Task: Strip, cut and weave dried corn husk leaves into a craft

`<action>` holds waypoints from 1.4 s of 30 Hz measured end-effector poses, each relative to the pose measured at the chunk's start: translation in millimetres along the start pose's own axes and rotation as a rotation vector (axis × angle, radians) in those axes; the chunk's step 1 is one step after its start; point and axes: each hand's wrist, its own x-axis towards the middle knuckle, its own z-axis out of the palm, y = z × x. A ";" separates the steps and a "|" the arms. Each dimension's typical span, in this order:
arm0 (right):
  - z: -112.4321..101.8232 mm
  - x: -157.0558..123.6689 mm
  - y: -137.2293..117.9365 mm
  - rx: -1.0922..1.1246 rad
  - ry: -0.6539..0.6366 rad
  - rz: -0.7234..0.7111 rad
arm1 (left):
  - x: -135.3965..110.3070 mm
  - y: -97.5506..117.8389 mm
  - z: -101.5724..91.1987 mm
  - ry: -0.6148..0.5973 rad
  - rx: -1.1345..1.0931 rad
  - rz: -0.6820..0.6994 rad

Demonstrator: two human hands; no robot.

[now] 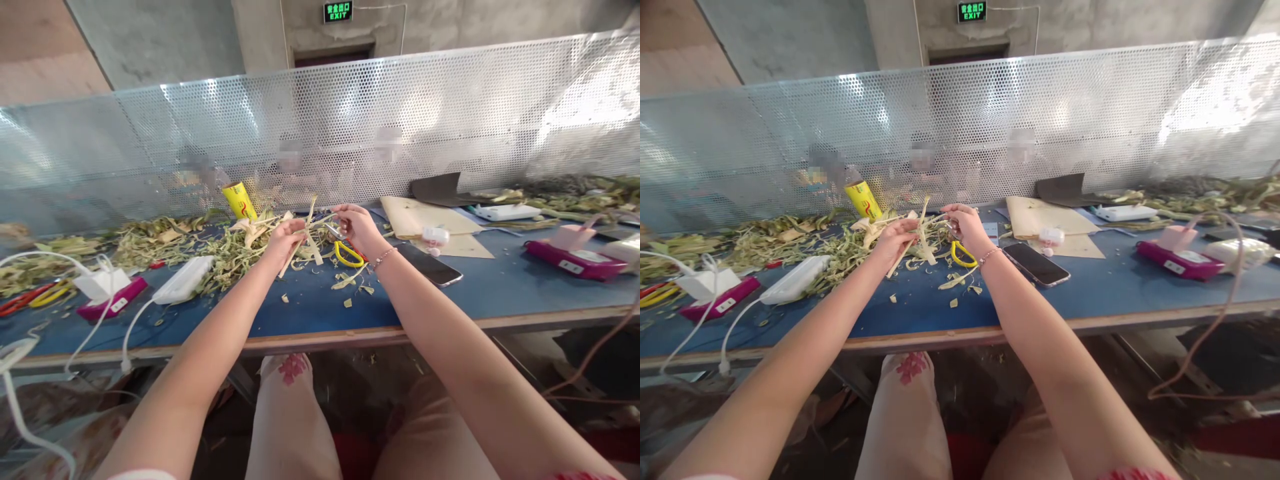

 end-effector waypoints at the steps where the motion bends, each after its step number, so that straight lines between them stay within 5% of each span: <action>1: -0.1 -0.1 0.4 -0.009 -0.007 -0.020 | -0.2 0.1 0.3 0.004 0.014 -0.014; 16: 3.5 0.6 10.5 -0.045 -0.137 0.034 | -0.9 -2.2 -0.5 -0.012 0.076 0.029; 22: 4.8 2.4 18.4 -0.456 -0.124 -0.072 | 0.4 -4.0 -0.7 0.007 0.092 0.022; 29: 13.3 -2.5 31.8 -0.726 -0.435 -0.149 | 0.4 -6.1 1.5 0.015 0.123 0.023; 42: 11.7 -0.8 24.3 -0.532 -0.282 0.052 | -1.9 -6.1 3.7 0.010 0.145 0.036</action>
